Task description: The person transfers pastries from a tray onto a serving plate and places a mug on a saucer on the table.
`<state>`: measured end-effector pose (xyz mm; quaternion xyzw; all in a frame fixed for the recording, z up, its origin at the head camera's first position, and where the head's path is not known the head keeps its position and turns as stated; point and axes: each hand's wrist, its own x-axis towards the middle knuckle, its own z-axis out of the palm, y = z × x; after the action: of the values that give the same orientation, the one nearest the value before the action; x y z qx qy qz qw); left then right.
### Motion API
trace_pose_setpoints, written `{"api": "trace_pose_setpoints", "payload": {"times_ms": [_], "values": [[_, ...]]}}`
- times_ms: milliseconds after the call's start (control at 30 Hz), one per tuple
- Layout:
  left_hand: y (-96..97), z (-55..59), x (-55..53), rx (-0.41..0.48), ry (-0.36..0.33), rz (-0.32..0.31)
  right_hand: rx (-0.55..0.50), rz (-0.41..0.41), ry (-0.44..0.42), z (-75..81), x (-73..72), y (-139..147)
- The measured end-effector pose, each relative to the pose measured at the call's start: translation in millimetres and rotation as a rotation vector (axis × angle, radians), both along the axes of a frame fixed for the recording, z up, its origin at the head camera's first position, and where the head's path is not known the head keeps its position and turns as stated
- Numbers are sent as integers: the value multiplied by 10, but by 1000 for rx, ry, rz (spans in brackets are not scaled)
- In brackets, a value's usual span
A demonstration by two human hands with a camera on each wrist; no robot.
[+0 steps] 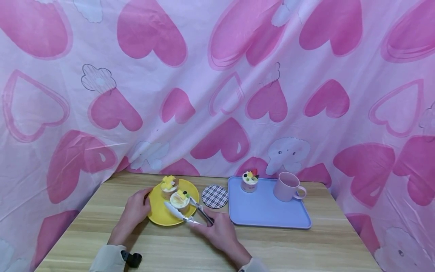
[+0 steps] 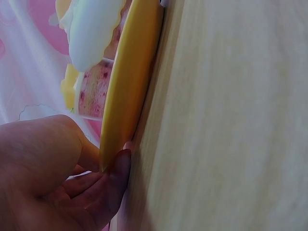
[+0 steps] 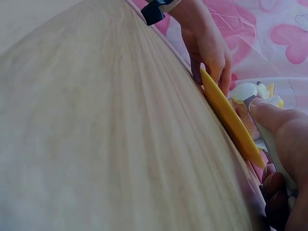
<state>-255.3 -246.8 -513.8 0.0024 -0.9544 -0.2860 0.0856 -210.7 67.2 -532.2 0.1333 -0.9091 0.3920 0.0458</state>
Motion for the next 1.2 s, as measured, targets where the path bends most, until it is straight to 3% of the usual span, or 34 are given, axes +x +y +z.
{"api": "trace_pose_setpoints", "payload": {"times_ms": [200,400,633,1000,1200], "values": [[-5,3,13,-4,64,-12,22,-1,16,-8,7,-11],[-1,23,12,1,49,-10,37,-4,34,-15,48,42],[-6,18,3,-3,31,-4,64,-4,-13,-11,87,126],[4,33,21,5,54,-7,-35,33,-12,-1,166,376],[-2,26,15,6,54,-13,-64,7,-33,-12,165,580]]}}
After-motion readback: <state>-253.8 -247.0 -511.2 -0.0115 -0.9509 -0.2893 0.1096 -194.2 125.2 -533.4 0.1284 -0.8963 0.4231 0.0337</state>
